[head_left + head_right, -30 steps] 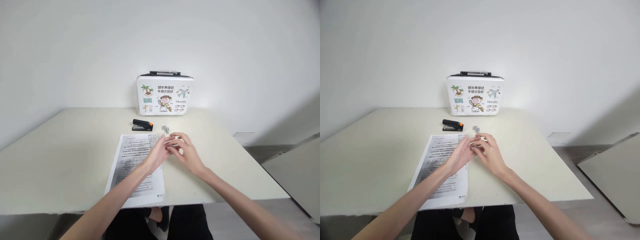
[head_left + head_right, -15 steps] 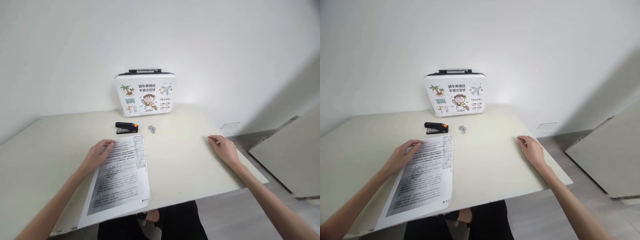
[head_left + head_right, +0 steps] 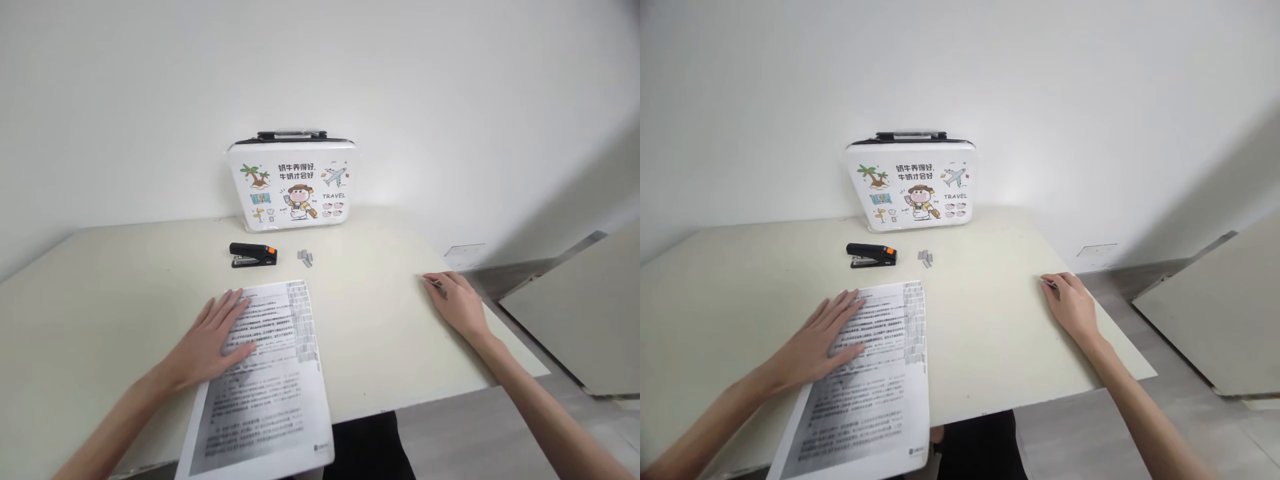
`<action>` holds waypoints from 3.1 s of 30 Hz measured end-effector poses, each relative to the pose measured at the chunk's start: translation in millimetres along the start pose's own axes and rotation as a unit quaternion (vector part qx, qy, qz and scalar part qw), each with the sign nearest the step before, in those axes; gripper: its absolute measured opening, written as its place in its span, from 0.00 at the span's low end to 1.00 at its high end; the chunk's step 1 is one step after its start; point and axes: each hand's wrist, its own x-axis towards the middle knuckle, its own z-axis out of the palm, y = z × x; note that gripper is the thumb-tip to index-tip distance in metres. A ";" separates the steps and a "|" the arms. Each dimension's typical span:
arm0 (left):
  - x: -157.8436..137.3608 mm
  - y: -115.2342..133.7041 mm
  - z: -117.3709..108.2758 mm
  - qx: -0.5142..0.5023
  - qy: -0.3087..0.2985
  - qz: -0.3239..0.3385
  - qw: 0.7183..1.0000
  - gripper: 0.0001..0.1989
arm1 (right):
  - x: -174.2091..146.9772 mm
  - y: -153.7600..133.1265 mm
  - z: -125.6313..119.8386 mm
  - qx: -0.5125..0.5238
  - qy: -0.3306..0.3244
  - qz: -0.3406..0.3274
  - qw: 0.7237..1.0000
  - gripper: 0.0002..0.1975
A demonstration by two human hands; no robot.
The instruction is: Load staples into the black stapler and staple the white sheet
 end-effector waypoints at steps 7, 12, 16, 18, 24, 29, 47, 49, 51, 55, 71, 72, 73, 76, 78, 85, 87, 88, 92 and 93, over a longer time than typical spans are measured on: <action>58.1 101.0 21.1 -0.072 -0.021 0.055 0.996 0.46 | 5.4 2.2 -0.7 0.045 0.001 -0.005 0.999 0.18; 146.1 166.2 42.7 -0.199 -0.012 0.072 0.977 0.47 | 10.8 6.0 -3.1 0.144 -0.004 0.048 0.988 0.21; 192.3 190.7 53.7 -0.208 -0.006 0.072 0.975 0.47 | 12.7 6.6 -3.8 0.185 0.004 0.085 0.979 0.20; 199.3 193.2 55.0 -0.210 0.013 0.071 0.975 0.45 | 12.9 6.2 -3.6 0.183 0.006 0.077 0.980 0.20; 178.1 179.1 44.0 -0.263 0.013 0.110 0.958 0.42 | 12.4 5.3 -3.7 0.162 0.013 0.078 0.984 0.18; 167.9 177.0 44.1 -0.328 0.002 0.111 0.938 0.44 | 10.9 4.7 -4.7 0.134 0.021 0.072 0.988 0.18; 94.4 70.1 1.1 -0.657 0.094 -0.110 0.740 0.13 | -23.6 -93.8 -27.4 0.085 -0.097 -0.117 0.985 0.23; 93.4 63.6 2.0 -0.710 0.116 -0.125 0.684 0.12 | -31.4 -105.8 -16.1 0.062 -0.138 -0.134 0.979 0.28; 93.2 61.8 2.7 -0.744 0.124 -0.129 0.644 0.11 | -33.7 -105.7 -1.9 0.034 -0.173 -0.153 0.972 0.30; 93.5 62.5 3.6 -0.781 0.131 -0.134 0.595 0.11 | -20.1 -96.4 14.7 -0.001 -0.165 -0.186 0.969 0.31; 99.0 56.2 6.5 -0.822 0.144 -0.154 0.528 0.12 | 71.6 -260.1 126.8 0.216 -0.146 -0.093 0.961 0.32; 99.4 55.8 7.0 -0.823 0.145 -0.153 0.527 0.12 | 76.0 -268.4 137.2 0.215 -0.141 -0.089 0.962 0.31; 99.8 55.3 7.6 -0.824 0.147 -0.152 0.525 0.12 | 79.6 -275.9 146.0 0.217 -0.139 -0.090 0.962 0.31; 100.6 53.7 9.8 -0.830 0.149 -0.147 0.516 0.13 | 87.3 -294.3 163.5 0.231 -0.146 -0.107 0.956 0.26; 100.7 53.1 11.2 -0.833 0.150 -0.142 0.513 0.12 | 91.1 -304.0 170.0 0.241 -0.158 -0.121 0.950 0.24; 101.6 55.3 9.9 -0.828 0.147 -0.137 0.524 0.12 | 103.8 -340.1 185.5 0.279 -0.201 -0.150 0.927 0.29; 102.0 54.5 8.7 -0.825 0.147 -0.142 0.526 0.12 | 108.0 -353.2 191.0 0.294 -0.210 -0.151 0.920 0.27; 102.0 53.5 8.2 -0.824 0.149 -0.145 0.526 0.12 | 109.8 -359.0 193.4 0.303 -0.214 -0.151 0.916 0.26; 100.6 45.5 7.6 -0.829 0.166 -0.151 0.512 0.12 | 112.8 -366.1 195.5 0.354 -0.219 -0.140 0.899 0.23; 100.2 43.5 7.7 -0.831 0.170 -0.153 0.508 0.13 | 112.2 -363.7 194.0 0.368 -0.218 -0.134 0.894 0.23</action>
